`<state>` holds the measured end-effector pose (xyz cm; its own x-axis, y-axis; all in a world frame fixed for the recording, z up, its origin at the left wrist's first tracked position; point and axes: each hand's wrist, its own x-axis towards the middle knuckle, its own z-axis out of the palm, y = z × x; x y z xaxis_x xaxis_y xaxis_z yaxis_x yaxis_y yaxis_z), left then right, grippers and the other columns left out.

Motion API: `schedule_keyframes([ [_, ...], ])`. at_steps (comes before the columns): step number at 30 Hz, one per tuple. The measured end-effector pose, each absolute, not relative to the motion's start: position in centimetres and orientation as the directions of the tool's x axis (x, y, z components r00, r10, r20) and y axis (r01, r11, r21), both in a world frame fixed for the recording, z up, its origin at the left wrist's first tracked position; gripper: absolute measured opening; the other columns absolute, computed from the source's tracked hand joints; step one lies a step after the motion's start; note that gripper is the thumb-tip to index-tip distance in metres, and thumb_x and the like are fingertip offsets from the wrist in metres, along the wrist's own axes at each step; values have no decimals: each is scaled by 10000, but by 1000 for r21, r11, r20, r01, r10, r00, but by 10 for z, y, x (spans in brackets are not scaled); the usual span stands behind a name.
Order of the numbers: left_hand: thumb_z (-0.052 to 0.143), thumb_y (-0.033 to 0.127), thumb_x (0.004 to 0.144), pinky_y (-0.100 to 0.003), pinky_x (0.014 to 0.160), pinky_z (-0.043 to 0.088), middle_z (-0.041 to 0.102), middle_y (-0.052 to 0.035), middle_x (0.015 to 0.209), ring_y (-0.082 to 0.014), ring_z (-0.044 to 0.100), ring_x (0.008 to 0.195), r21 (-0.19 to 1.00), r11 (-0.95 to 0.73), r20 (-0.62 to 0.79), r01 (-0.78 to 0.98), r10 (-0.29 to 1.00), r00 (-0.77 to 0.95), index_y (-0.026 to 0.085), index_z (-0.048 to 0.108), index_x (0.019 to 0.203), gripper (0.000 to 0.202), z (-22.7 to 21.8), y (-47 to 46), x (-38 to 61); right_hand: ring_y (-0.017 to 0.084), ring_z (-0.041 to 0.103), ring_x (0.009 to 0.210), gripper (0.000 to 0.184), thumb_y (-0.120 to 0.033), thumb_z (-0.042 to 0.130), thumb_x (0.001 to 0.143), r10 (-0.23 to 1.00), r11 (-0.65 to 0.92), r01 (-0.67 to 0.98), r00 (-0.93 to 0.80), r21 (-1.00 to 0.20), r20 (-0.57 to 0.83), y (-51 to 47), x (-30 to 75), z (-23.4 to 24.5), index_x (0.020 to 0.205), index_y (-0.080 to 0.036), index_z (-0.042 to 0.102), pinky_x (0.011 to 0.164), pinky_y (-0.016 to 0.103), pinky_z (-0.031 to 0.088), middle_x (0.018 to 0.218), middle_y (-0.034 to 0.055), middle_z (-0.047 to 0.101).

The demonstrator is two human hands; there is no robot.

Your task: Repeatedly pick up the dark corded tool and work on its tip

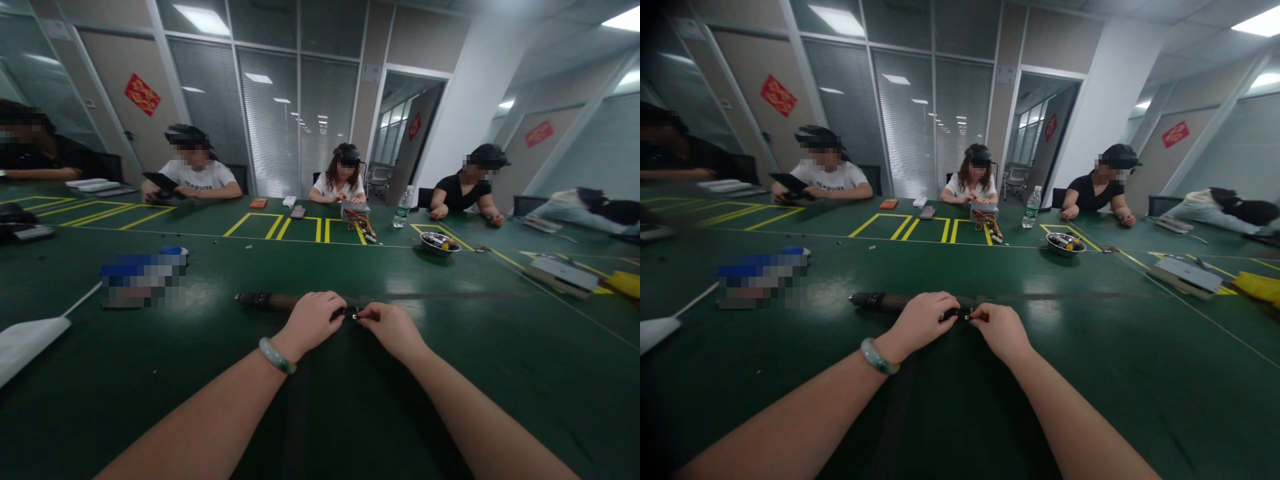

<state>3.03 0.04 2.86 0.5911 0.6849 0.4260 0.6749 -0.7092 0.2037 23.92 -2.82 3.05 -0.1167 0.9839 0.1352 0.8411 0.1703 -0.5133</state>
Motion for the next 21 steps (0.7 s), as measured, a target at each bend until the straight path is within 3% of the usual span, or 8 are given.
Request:
schedule_keyframes([
  [4, 574, 253, 889, -337, 854, 442, 626, -2, 1070, -177, 591, 973, 203, -711, 423, 673, 684, 594, 258, 644, 1021, 150, 30, 1, 31, 186, 646, 816, 141, -295, 603, 872, 962, 226, 843, -114, -489, 248, -23, 241, 23, 922, -265, 731, 752, 290, 483, 919, -1, 704],
  [9, 590, 265, 883, -348, 854, 437, 629, 3, 1088, -188, 585, 983, 187, -710, 439, 678, 678, 589, 290, 666, 1059, 193, 25, 4, 33, 180, 639, 839, 124, -225, 623, 860, 908, 349, 848, -200, -399, 368, -20, 238, 16, 918, -255, 728, 797, 292, 481, 937, 2, 696],
  [21, 571, 297, 902, -359, 841, 442, 624, -14, 1104, -201, 579, 989, 171, -707, 427, 686, 681, 595, 311, 671, 1112, 233, 25, 5, 33, 162, 628, 832, 111, -196, 618, 872, 870, 420, 860, -290, -290, 399, -25, 236, 17, 905, -244, 712, 807, 276, 462, 919, 2, 686],
])
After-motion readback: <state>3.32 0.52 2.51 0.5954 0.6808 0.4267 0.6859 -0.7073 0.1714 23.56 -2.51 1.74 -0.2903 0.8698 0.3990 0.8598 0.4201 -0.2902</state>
